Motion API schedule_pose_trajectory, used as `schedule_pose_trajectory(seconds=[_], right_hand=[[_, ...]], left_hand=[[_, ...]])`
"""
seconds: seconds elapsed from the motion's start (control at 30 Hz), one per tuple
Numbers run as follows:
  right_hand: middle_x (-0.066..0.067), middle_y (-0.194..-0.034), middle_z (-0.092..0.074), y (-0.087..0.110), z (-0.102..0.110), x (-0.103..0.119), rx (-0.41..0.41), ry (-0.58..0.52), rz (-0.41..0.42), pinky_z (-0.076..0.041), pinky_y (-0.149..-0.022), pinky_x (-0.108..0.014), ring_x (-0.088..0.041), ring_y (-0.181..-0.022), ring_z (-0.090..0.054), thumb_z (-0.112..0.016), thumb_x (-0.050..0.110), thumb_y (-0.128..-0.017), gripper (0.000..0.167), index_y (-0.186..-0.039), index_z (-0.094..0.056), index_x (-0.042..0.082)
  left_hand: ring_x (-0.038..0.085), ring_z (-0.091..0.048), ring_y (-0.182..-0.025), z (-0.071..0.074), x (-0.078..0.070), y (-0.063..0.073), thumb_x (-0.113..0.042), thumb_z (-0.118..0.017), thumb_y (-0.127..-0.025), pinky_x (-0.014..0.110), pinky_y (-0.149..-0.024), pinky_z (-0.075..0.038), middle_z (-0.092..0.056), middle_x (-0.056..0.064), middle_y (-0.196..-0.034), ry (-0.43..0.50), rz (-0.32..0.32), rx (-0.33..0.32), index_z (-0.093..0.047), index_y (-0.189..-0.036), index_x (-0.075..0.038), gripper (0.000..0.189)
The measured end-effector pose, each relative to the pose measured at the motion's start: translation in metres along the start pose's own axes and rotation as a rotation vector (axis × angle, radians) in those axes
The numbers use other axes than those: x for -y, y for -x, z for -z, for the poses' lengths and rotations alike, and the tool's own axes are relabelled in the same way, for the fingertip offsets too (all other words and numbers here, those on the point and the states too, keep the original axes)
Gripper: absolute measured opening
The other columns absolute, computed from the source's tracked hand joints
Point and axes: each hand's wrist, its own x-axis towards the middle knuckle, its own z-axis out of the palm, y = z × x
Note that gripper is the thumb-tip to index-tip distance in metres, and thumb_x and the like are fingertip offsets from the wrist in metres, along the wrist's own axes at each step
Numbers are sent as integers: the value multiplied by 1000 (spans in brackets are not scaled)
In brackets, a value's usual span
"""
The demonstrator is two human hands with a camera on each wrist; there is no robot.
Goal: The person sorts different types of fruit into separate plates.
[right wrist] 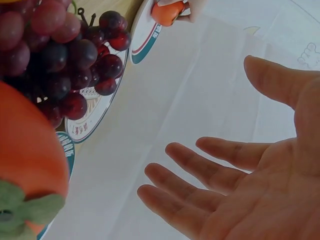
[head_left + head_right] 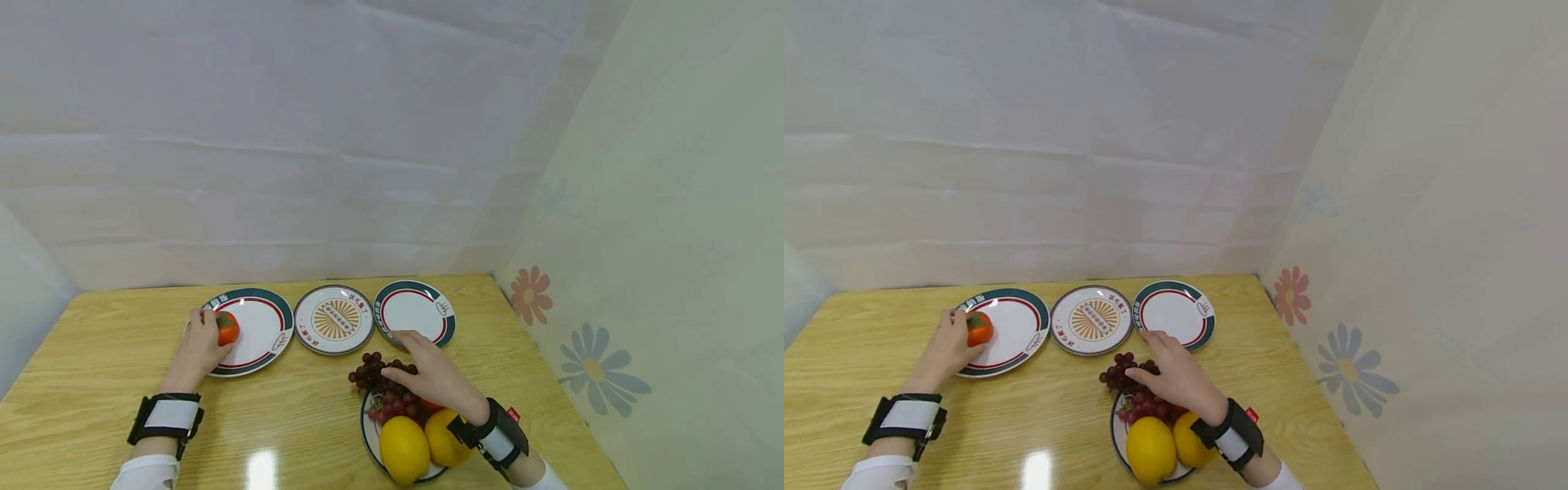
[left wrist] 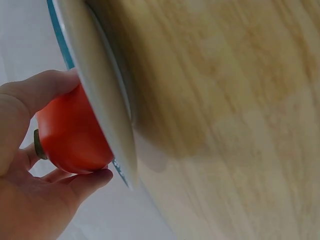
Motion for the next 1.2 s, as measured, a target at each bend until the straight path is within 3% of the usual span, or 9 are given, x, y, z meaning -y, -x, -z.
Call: schedule_pose_trajectory(seconds=[0.2, 0.37, 0.57, 0.77, 1.0, 1.2], right_hand=[[-14, -137, -52, 0, 1, -10, -39, 41, -36, -44, -103, -47, -31, -124, -52, -65, 37, -89, 61, -137, -47, 5], [-17, -134, -53, 3, 6, -19, 20, 121, -142, -47, -98, -50, -34, -120, -53, -71, 37, -84, 63, -134, -50, 4], [-19, -130, -56, 10, 8, -32, 168, 232, -283, -52, -90, -49, -31, -106, -58, -79, 38, -75, 73, -132, -52, 2], [-13, -114, -62, 12, 2, -39, 261, 221, -364, -51, -77, -40, -23, -86, -55, -80, 39, -73, 72, -129, -53, 3], [-7, -96, -60, 7, -1, -40, 225, 141, -372, -47, -64, -32, -18, -74, -53, -83, 33, -70, 63, -119, -56, 4], [-8, -97, -62, -16, 6, -11, 65, 149, -259, -50, -67, -31, -18, -78, -53, -79, 43, -73, 65, -121, -57, 5]], left_hand=[[55, -45, -98, -1, 2, 3, -7, -78, -73, 65, -93, -41, -34, 41, -117, -18, 5, -3, -31, -121, 21, 72], [55, -40, -110, 3, -3, 8, -16, -76, -78, 67, -95, -38, -35, 39, -125, -38, -43, -12, -39, -126, 14, 68], [53, -35, -123, 14, -27, 21, -25, -70, -84, 68, -100, -33, -36, 36, -136, -53, -93, 8, -40, -132, 11, 68], [52, -37, -127, 18, -53, 35, -28, -68, -86, 65, -100, -36, -34, 34, -141, -50, -98, 51, -35, -138, 7, 72], [48, -43, -124, 18, -70, 46, -29, -70, -85, 63, -96, -41, -39, 30, -140, -43, -132, 33, -37, -139, 3, 71], [46, -46, -123, 18, -82, 53, -30, -72, -82, 62, -94, -43, -41, 27, -140, -38, -168, 10, -38, -140, -1, 73]])
